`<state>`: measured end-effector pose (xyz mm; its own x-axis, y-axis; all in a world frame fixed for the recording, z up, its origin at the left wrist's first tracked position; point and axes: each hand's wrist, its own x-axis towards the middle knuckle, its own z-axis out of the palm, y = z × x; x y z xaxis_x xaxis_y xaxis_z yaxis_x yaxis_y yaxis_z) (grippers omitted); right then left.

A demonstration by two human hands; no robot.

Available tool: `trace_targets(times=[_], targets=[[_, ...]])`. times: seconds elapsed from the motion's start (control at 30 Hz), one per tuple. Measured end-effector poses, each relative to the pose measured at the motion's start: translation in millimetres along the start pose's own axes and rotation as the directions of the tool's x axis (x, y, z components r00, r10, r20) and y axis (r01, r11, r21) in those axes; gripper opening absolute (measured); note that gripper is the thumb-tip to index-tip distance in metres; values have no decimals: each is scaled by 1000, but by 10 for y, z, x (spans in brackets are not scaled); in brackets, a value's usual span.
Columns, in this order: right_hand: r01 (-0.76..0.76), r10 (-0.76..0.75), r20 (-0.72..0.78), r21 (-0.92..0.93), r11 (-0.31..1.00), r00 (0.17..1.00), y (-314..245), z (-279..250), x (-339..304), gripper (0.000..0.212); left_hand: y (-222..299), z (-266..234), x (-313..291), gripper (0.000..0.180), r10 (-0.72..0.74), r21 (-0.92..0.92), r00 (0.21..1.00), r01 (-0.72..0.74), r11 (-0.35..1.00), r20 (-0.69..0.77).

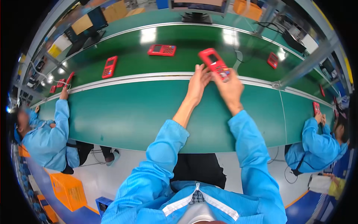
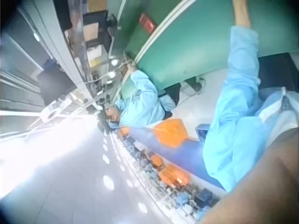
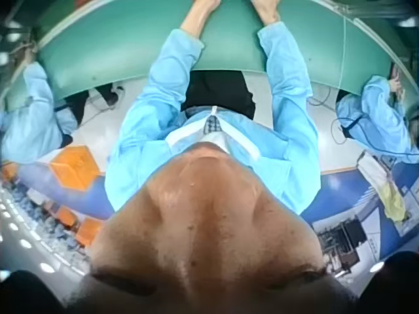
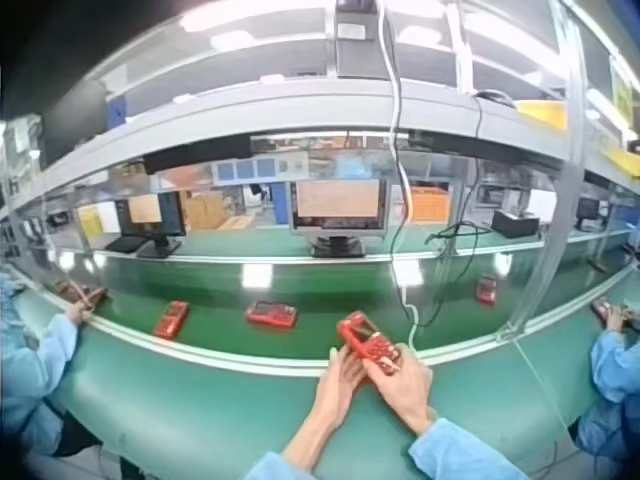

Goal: The person tests handheld electronic devices on an assembly line by repeatedly plugging a cable into each device, pressing buttons on the keypad, disconnecting the cable, and placing the devices back on the conveyor.

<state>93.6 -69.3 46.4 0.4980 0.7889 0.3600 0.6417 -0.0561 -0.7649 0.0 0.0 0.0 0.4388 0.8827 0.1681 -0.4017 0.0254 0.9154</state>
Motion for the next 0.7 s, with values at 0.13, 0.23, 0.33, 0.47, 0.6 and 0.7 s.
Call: trace_targets(times=[0.13, 0.23, 0.33, 0.47, 0.6, 0.7], targets=[[34, -41, -61, -110, 993, 997, 43, 156, -287, 69, 46, 201, -214, 69, -151, -634, 988, 102, 767, -24], [32, -26, -76, 75, 997, 997, -42, 236, -334, 64, 155, 80, -143, 71, -128, -608, 991, 78, 790, -40], [0, 7, -33, 205, 979, 999, -2, 186, -377, 48, 156, 4, -101, 76, -111, -790, 994, 58, 610, -13], [-37, 34, 20, 212, 977, 999, 192, 22, -312, 24, 77, 115, -74, 75, -88, -891, 996, 30, 452, -11], [-120, 94, 96, 314, 942, 991, 234, -28, -275, 24, 28, 171, -37, 74, -86, -915, 996, 14, 404, -23], [-190, 135, 174, 351, 917, 975, 252, -69, -252, 24, 24, 217, -26, 73, -99, -904, 994, 2, 428, -44]])
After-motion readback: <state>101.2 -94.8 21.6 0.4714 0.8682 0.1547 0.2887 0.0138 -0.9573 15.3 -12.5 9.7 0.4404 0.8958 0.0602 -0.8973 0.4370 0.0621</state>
